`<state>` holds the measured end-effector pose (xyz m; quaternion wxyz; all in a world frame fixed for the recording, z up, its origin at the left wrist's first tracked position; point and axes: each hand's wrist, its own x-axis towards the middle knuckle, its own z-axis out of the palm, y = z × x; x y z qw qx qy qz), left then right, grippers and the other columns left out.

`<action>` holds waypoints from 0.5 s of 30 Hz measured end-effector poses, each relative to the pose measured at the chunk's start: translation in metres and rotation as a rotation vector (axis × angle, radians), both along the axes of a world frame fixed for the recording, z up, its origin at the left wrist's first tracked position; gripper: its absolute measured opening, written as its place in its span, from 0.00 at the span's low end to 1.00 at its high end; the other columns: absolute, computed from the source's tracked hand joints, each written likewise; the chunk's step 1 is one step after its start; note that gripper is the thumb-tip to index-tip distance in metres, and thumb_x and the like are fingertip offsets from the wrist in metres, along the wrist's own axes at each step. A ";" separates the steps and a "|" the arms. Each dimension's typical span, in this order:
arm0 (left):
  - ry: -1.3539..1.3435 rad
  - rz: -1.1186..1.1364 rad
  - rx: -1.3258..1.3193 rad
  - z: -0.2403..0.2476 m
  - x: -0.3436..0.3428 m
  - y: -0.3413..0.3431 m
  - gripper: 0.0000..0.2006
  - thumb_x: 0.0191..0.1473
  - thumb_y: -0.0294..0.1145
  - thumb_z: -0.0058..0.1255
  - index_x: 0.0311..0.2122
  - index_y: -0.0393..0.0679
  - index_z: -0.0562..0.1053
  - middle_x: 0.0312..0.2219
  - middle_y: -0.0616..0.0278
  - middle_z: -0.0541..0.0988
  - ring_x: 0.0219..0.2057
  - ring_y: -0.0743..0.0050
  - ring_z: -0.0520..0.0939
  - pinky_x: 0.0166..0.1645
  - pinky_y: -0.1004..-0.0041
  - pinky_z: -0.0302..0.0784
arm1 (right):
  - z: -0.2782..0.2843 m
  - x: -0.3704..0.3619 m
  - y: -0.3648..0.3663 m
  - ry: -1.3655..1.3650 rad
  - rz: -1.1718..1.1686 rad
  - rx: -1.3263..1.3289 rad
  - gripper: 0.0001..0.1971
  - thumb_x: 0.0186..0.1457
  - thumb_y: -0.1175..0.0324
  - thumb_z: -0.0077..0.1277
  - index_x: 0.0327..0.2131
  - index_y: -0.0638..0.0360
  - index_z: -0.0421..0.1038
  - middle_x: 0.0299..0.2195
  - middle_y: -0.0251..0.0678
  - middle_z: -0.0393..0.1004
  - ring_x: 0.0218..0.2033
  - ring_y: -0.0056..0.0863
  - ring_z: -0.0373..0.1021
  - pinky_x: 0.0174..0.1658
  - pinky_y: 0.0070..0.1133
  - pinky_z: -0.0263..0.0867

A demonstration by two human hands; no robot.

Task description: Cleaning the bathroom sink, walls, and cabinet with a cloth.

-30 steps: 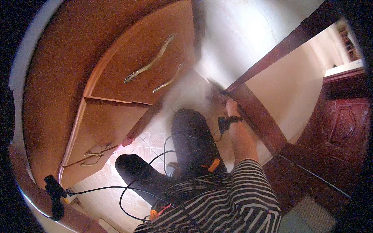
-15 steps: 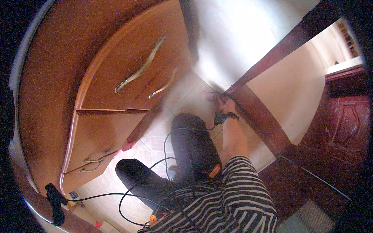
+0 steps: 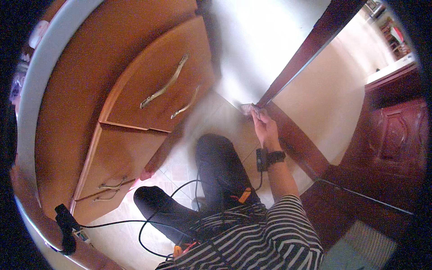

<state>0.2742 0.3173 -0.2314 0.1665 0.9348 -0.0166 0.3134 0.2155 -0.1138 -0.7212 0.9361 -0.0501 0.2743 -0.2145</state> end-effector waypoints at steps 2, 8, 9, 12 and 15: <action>0.053 -0.014 -0.063 -0.004 0.005 0.000 0.21 0.66 0.45 0.40 0.45 0.37 0.76 0.36 0.54 0.78 0.38 0.64 0.77 0.43 0.68 0.73 | 0.020 -0.011 -0.014 -0.078 0.061 -0.203 0.17 0.53 0.90 0.40 0.48 0.83 0.60 0.52 0.53 0.64 0.57 0.43 0.62 0.68 0.37 0.55; -0.030 -0.106 0.156 -0.016 0.018 0.061 0.18 0.68 0.46 0.35 0.55 0.55 0.73 0.36 0.63 0.80 0.36 0.81 0.79 0.42 0.74 0.78 | 0.168 -0.015 0.019 -0.222 0.262 -0.833 0.16 0.63 0.78 0.36 0.51 0.84 0.57 0.56 0.54 0.61 0.62 0.38 0.58 0.70 0.31 0.51; 0.003 -0.155 0.207 -0.018 0.021 0.060 0.19 0.68 0.47 0.34 0.56 0.55 0.72 0.38 0.62 0.80 0.38 0.79 0.79 0.43 0.74 0.78 | 0.187 -0.018 0.019 -0.216 0.259 -0.849 0.16 0.63 0.78 0.36 0.51 0.84 0.57 0.56 0.54 0.61 0.62 0.38 0.58 0.70 0.31 0.51; 0.036 -0.237 0.203 -0.011 0.032 0.073 0.19 0.68 0.48 0.34 0.55 0.57 0.72 0.43 0.61 0.79 0.42 0.77 0.79 0.48 0.73 0.78 | 0.215 -0.008 0.012 -0.300 0.158 -0.675 0.11 0.61 0.80 0.41 0.44 0.78 0.67 0.51 0.53 0.68 0.58 0.41 0.64 0.70 0.35 0.51; -0.044 -0.216 0.308 -0.011 0.028 0.064 0.18 0.68 0.48 0.34 0.54 0.57 0.73 0.44 0.63 0.79 0.45 0.75 0.79 0.51 0.72 0.77 | 0.242 -0.003 0.001 -0.363 0.104 -0.732 0.09 0.60 0.81 0.43 0.41 0.76 0.70 0.49 0.51 0.71 0.56 0.41 0.66 0.69 0.38 0.52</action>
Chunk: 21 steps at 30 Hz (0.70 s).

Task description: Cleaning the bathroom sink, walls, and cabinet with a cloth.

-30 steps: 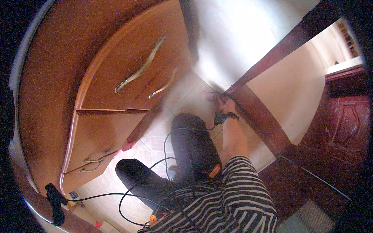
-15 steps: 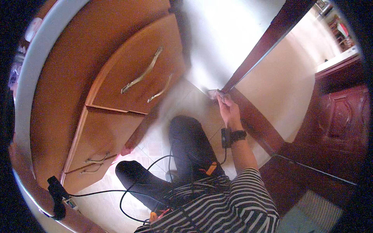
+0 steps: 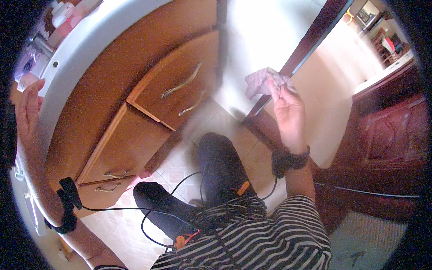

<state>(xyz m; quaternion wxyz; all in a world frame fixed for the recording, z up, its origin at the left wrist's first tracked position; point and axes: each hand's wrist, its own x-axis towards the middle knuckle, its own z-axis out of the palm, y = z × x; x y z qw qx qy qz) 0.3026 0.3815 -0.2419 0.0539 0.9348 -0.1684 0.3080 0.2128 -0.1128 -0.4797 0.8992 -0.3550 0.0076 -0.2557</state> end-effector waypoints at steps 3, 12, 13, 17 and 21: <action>0.003 0.136 -0.006 0.016 -0.019 -0.012 0.19 0.68 0.48 0.34 0.54 0.57 0.73 0.45 0.64 0.79 0.45 0.73 0.80 0.51 0.70 0.78 | 0.052 0.010 0.015 -0.095 -0.012 -0.087 0.11 0.59 0.83 0.44 0.45 0.78 0.68 0.52 0.52 0.69 0.58 0.41 0.64 0.69 0.41 0.51; -0.040 0.101 -0.102 0.005 -0.024 -0.039 0.18 0.68 0.46 0.37 0.49 0.49 0.76 0.38 0.54 0.82 0.40 0.63 0.84 0.47 0.66 0.79 | 0.147 0.027 0.000 -0.359 -1.013 -1.059 0.15 0.59 0.76 0.53 0.49 0.69 0.68 0.51 0.46 0.68 0.55 0.41 0.66 0.62 0.35 0.60; -0.050 0.101 -0.108 0.005 -0.025 -0.038 0.18 0.68 0.46 0.37 0.49 0.49 0.76 0.38 0.54 0.82 0.40 0.63 0.84 0.47 0.66 0.79 | 0.155 0.034 0.000 -0.323 -1.236 -1.506 0.17 0.59 0.74 0.54 0.50 0.68 0.68 0.46 0.40 0.69 0.48 0.35 0.68 0.53 0.30 0.64; -0.003 0.066 -0.190 0.008 -0.026 -0.048 0.16 0.67 0.42 0.38 0.47 0.44 0.75 0.34 0.52 0.81 0.36 0.61 0.83 0.43 0.67 0.77 | 0.130 0.058 -0.026 0.050 -1.207 -2.000 0.23 0.60 0.60 0.49 0.54 0.64 0.66 0.45 0.43 0.68 0.47 0.37 0.65 0.57 0.33 0.61; 0.033 0.120 -0.228 0.008 -0.027 -0.054 0.17 0.67 0.43 0.39 0.46 0.43 0.75 0.31 0.52 0.80 0.35 0.61 0.82 0.42 0.66 0.76 | 0.069 0.044 0.003 0.473 -1.117 -2.164 0.25 0.59 0.61 0.48 0.56 0.68 0.64 0.60 0.54 0.59 0.60 0.54 0.57 0.62 0.45 0.52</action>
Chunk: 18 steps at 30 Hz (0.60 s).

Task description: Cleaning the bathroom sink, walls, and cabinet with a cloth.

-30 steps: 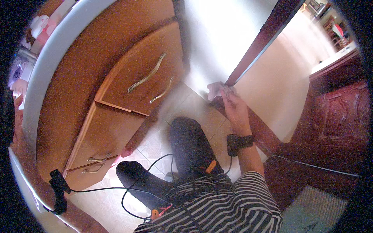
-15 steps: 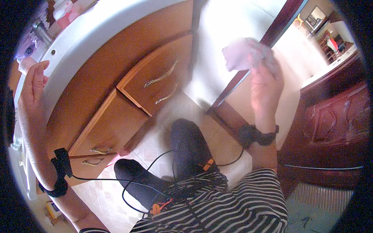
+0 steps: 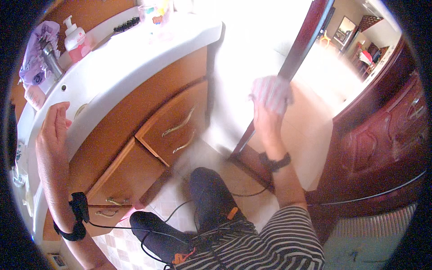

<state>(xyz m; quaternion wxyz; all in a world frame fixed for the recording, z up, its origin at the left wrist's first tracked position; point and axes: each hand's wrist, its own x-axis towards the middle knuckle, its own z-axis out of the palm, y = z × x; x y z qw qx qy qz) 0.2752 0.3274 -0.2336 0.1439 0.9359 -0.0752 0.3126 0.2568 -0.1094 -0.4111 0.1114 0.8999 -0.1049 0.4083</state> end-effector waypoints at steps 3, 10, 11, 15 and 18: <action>-0.029 0.018 0.028 -0.003 -0.001 0.002 0.17 0.67 0.45 0.39 0.46 0.44 0.75 0.32 0.52 0.80 0.36 0.59 0.82 0.43 0.64 0.77 | -0.023 -0.006 0.004 0.403 0.126 0.335 0.23 0.56 0.61 0.50 0.52 0.65 0.68 0.51 0.51 0.69 0.54 0.46 0.66 0.57 0.40 0.59; -0.022 0.037 0.069 -0.002 -0.004 0.001 0.17 0.67 0.44 0.37 0.46 0.45 0.75 0.34 0.52 0.81 0.38 0.59 0.83 0.43 0.63 0.77 | 0.047 -0.021 -0.025 -0.380 0.395 0.054 0.11 0.59 0.68 0.47 0.43 0.60 0.71 0.32 0.42 0.71 0.36 0.33 0.71 0.43 0.28 0.68; -0.061 0.032 0.062 -0.003 -0.004 0.001 0.17 0.67 0.44 0.37 0.46 0.45 0.75 0.35 0.52 0.81 0.38 0.60 0.83 0.43 0.63 0.78 | 0.070 -0.018 -0.038 -0.479 0.405 -0.036 0.11 0.61 0.68 0.45 0.45 0.61 0.71 0.34 0.44 0.71 0.38 0.35 0.71 0.44 0.29 0.68; 0.013 0.009 0.074 -0.002 0.000 0.003 0.17 0.68 0.44 0.37 0.47 0.46 0.75 0.36 0.53 0.82 0.38 0.61 0.83 0.44 0.63 0.78 | 0.143 0.009 -0.090 -0.638 0.704 0.541 0.17 0.66 0.67 0.41 0.53 0.69 0.63 0.45 0.48 0.70 0.48 0.41 0.68 0.51 0.33 0.66; -0.078 -0.034 0.065 -0.007 0.001 0.003 0.17 0.68 0.44 0.37 0.48 0.47 0.75 0.37 0.53 0.82 0.38 0.62 0.84 0.44 0.64 0.78 | 0.134 0.023 -0.082 -0.558 0.360 0.222 0.16 0.68 0.62 0.40 0.55 0.55 0.64 0.48 0.31 0.70 0.48 0.25 0.67 0.52 0.22 0.63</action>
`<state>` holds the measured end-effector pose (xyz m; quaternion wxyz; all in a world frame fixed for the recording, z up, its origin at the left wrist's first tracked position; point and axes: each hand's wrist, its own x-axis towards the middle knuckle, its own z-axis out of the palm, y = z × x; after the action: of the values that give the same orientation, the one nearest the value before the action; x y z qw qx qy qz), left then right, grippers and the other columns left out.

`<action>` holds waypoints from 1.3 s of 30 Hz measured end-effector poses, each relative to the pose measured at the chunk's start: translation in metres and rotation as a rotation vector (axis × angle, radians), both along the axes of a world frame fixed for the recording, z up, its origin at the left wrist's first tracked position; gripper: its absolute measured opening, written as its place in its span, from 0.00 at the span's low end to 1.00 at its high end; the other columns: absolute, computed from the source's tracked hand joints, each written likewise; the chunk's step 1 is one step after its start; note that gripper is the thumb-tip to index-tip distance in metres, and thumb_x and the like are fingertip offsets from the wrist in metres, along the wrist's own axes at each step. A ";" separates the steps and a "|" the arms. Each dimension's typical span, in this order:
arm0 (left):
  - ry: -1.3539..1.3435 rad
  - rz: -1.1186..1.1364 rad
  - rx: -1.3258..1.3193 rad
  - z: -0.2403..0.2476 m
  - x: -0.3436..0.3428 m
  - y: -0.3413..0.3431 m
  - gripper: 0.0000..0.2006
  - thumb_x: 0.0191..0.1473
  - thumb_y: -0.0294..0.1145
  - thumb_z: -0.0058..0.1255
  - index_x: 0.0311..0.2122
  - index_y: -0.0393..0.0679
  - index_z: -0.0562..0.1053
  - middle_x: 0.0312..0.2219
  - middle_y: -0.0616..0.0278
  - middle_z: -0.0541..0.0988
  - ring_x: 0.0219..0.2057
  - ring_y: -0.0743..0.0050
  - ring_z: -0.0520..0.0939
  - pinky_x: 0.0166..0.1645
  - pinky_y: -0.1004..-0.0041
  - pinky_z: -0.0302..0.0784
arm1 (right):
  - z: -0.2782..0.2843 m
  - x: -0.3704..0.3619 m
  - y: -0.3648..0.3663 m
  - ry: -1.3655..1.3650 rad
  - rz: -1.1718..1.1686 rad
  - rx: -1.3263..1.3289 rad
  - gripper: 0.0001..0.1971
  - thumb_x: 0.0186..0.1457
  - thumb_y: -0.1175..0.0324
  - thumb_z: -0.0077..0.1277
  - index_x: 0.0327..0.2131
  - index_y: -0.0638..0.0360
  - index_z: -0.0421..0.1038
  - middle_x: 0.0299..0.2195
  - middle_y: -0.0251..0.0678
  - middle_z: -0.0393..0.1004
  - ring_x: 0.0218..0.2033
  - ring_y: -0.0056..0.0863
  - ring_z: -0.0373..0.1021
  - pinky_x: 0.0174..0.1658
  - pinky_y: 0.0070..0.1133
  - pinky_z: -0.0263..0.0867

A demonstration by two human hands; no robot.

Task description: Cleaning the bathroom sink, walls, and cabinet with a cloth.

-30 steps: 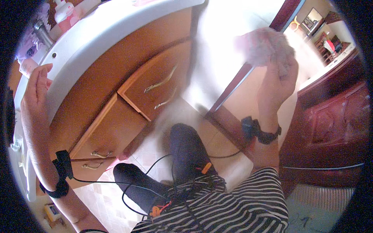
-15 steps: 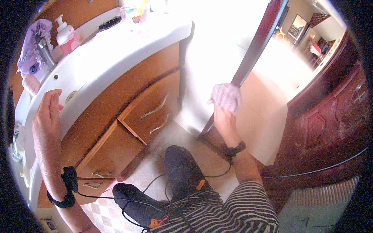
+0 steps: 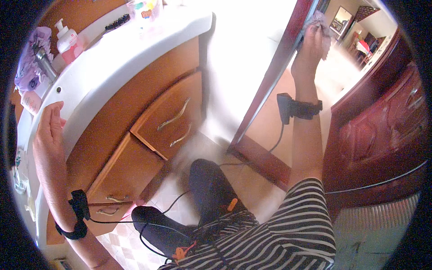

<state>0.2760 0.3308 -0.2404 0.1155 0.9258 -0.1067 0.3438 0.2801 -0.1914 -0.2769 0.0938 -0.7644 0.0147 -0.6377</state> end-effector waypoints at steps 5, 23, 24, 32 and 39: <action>-0.025 -0.026 0.004 -0.002 0.003 -0.001 0.16 0.68 0.41 0.38 0.48 0.45 0.75 0.35 0.54 0.81 0.37 0.64 0.82 0.44 0.67 0.76 | -0.078 0.007 0.000 -0.145 0.785 0.919 0.16 0.67 0.56 0.43 0.53 0.50 0.65 0.45 0.28 0.70 0.47 0.20 0.67 0.52 0.20 0.63; 0.090 -0.012 -0.087 0.008 0.000 -0.006 0.16 0.68 0.39 0.37 0.47 0.46 0.76 0.29 0.55 0.79 0.32 0.66 0.79 0.36 0.67 0.73 | -0.009 0.006 -0.037 -0.106 0.777 0.824 0.24 0.67 0.51 0.40 0.54 0.61 0.67 0.45 0.36 0.72 0.46 0.26 0.70 0.49 0.24 0.67; 0.061 -0.033 -0.096 0.007 0.001 0.000 0.16 0.68 0.39 0.36 0.47 0.46 0.75 0.28 0.56 0.78 0.31 0.66 0.78 0.36 0.66 0.73 | 0.022 0.011 -0.052 -0.061 0.744 0.704 0.24 0.67 0.52 0.40 0.53 0.62 0.67 0.46 0.38 0.72 0.46 0.28 0.70 0.50 0.25 0.66; 0.101 0.094 -0.133 0.008 -0.002 -0.006 0.12 0.66 0.36 0.39 0.44 0.45 0.74 0.26 0.58 0.76 0.32 0.62 0.77 0.39 0.63 0.72 | 0.179 0.002 0.023 -0.149 0.666 0.430 0.21 0.68 0.58 0.41 0.56 0.61 0.67 0.35 0.22 0.67 0.23 0.07 0.57 0.23 0.09 0.56; 0.079 0.015 -0.036 0.015 -0.007 -0.006 0.08 0.63 0.30 0.42 0.40 0.38 0.72 0.30 0.49 0.78 0.37 0.46 0.77 0.48 0.56 0.70 | 0.091 0.027 -0.036 -0.002 0.222 0.636 0.26 0.67 0.53 0.38 0.60 0.61 0.60 0.34 0.37 0.68 0.29 0.24 0.66 0.33 0.21 0.65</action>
<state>0.2690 0.3248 -0.2250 0.1336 0.9372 -0.0889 0.3097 0.3066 -0.2271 -0.1858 0.3963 -0.6932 0.1294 -0.5880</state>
